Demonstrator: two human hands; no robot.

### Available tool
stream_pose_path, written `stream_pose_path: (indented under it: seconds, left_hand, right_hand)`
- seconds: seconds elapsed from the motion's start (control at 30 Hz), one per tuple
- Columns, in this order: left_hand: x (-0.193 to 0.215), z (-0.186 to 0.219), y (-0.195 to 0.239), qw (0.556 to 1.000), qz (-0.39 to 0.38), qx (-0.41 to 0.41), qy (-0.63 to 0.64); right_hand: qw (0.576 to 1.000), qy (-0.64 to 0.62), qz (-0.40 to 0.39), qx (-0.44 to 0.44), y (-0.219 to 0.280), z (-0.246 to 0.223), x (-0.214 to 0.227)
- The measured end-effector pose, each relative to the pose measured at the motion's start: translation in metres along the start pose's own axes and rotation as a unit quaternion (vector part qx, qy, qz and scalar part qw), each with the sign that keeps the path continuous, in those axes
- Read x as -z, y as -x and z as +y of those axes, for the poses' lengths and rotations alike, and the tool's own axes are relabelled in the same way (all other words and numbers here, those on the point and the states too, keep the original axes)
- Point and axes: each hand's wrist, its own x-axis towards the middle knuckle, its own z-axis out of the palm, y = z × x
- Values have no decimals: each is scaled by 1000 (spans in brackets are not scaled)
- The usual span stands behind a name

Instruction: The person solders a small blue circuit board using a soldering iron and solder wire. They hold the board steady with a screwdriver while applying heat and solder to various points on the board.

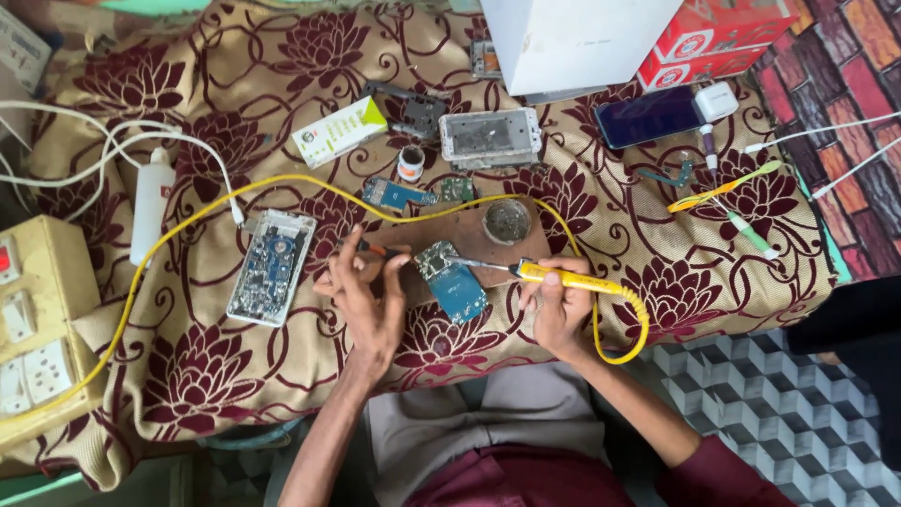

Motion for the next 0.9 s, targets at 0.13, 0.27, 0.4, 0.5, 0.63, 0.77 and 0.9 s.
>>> stream_pose_path:
  seconds: [0.13, 0.27, 0.4, 0.5, 0.63, 0.77, 0.9]
  left_hand:
    - [-1, 1, 1, 1000, 4, -3, -19]
    - [1, 3, -1, 1000, 10, -17, -19]
    - [5, 7, -2, 999, -1, -42, 4]
    - [7, 9, -4, 999, -3, -41, -5]
    - [4, 10, -8, 999, 11, -47, -8]
    - [5, 11, -5, 999, 6, -28, -20]
    - [5, 12, -5, 999, 20, -34, 9]
  right_hand:
    - [1000, 14, -8, -3, -3, 1, 1]
    - [1000, 21, -14, 15, -1, 3, 1]
    - [1000, 4, 8, -22, -1, 5, 3]
    - [1000, 18, 5, -25, -1, 6, 4]
    - [1000, 21, -8, -17, -6, 7, 4]
    - [1000, 6, -12, -10, -6, 8, 5]
    - [999, 16, -16, -23, -4, 6, 5]
